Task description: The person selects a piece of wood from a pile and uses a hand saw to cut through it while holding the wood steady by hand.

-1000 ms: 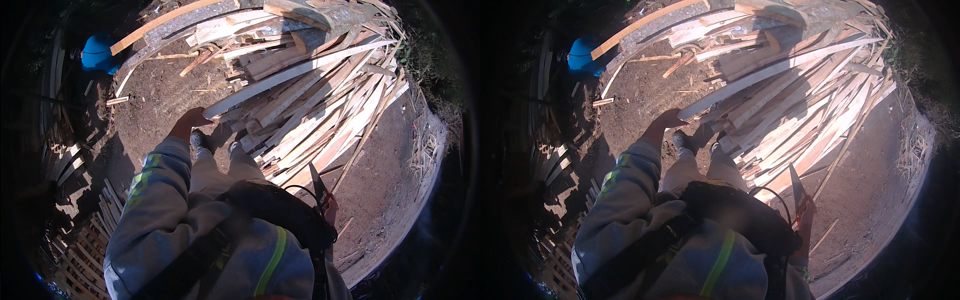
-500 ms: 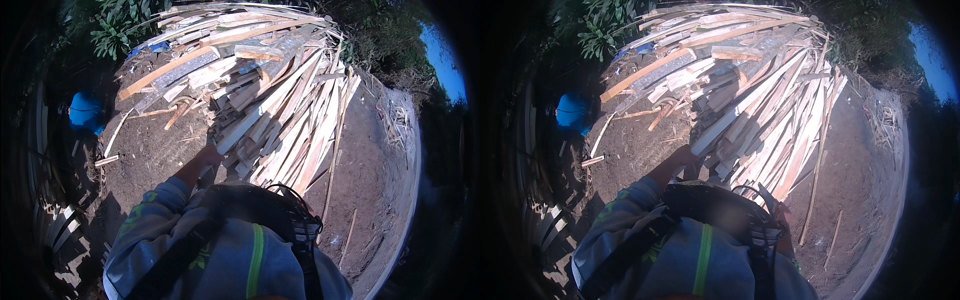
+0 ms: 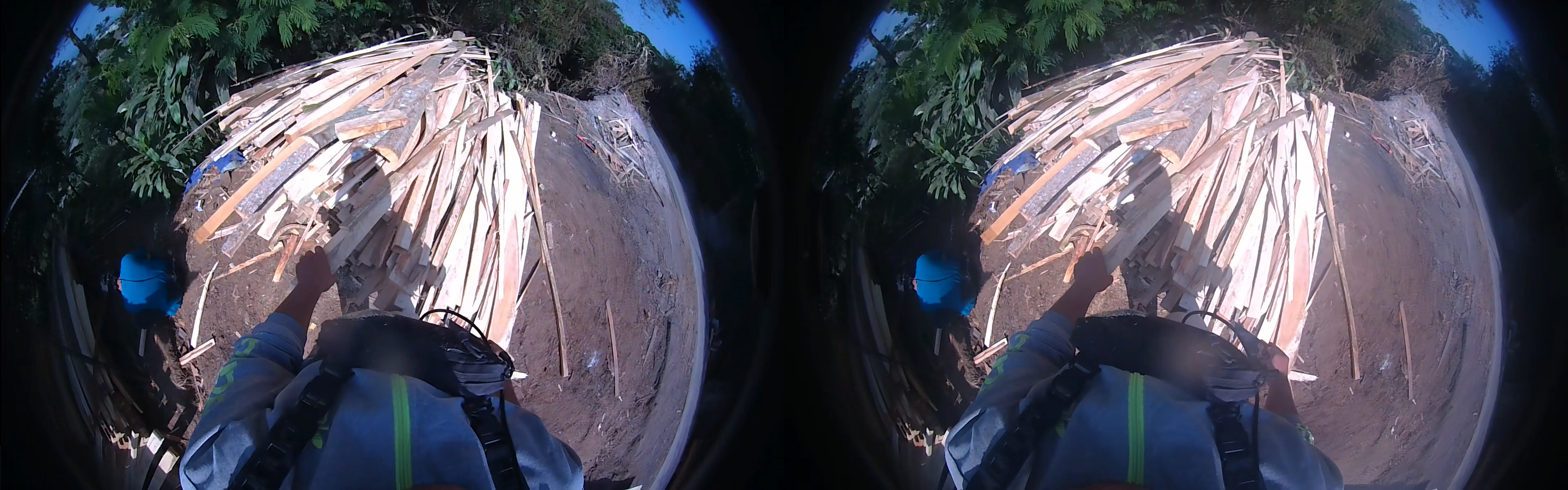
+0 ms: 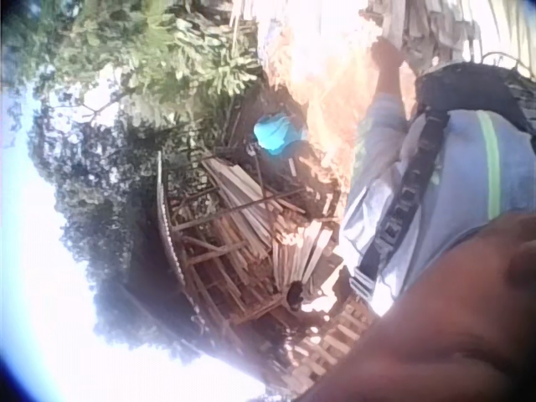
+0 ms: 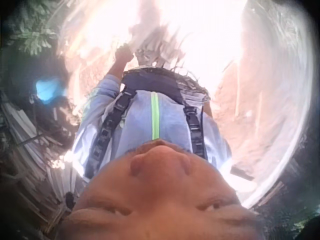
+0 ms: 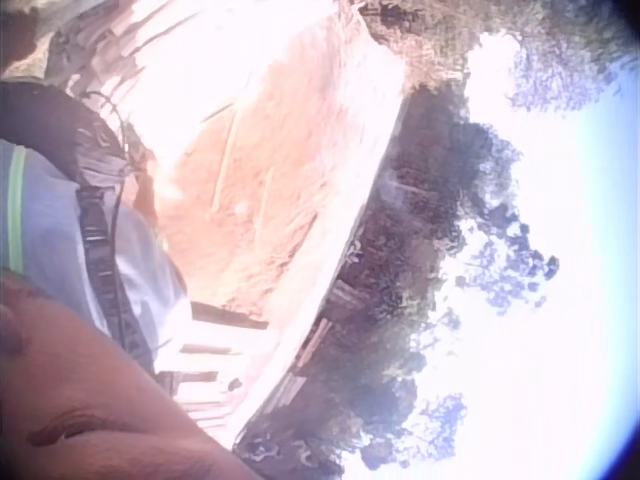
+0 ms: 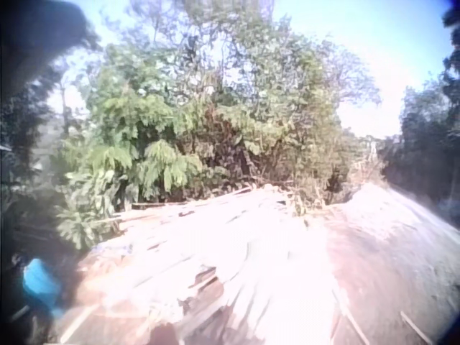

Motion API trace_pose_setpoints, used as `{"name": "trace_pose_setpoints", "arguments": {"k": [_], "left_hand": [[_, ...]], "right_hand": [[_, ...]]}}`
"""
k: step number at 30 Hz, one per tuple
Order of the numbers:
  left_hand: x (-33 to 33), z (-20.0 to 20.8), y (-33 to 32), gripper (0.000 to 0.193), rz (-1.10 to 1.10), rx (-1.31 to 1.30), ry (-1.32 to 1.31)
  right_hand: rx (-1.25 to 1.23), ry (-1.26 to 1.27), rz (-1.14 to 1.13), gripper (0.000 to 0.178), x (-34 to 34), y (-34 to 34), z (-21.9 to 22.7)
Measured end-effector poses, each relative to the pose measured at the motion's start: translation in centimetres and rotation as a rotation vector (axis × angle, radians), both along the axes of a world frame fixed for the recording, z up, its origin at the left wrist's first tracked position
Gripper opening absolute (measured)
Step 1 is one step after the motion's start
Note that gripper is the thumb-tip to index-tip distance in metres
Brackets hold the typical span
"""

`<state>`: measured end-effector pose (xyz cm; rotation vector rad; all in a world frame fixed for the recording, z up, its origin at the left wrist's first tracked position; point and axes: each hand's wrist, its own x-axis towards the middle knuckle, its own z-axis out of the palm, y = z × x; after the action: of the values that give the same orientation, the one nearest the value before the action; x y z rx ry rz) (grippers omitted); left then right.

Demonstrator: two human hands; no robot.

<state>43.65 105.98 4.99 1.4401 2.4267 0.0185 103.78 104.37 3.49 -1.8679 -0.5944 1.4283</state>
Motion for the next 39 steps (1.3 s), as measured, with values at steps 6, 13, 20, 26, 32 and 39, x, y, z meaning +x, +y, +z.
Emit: {"name": "trace_pose_setpoints", "arguments": {"k": [6, 13, 20, 26, 32, 39], "left_hand": [[0.9, -0.1, -0.1, 0.079, 0.038, -0.110, -0.152], [0.1, 7.2, 1.4, 0.075, 0.043, -0.149, -0.185], [-2.0, 5.9, 2.4, 0.073, 0.127, -0.206, -0.191], [1.9, 2.2, 0.8, 0.073, 0.231, -0.266, -0.304], [5.0, 3.6, 1.5, 0.064, 0.288, -0.243, -0.294], [-0.9, 14.2, 5.7, 0.054, 0.118, -0.213, 0.132]], "right_hand": [[0.045, 0.051, -0.015, 0.045, -0.8, 5.6, -1.9], [0.193, -0.005, 0.210, 0.041, -6.7, 21.0, 0.1], [0.506, 0.164, 0.352, 0.042, -16.0, 35.2, 2.0], [0.537, 0.083, 0.614, 0.053, -21.2, 36.1, 10.1], [0.505, 0.462, 0.641, 0.056, -23.0, 38.3, 10.0], [0.574, 0.360, 0.381, 0.044, -24.4, 38.6, 8.1]]}}
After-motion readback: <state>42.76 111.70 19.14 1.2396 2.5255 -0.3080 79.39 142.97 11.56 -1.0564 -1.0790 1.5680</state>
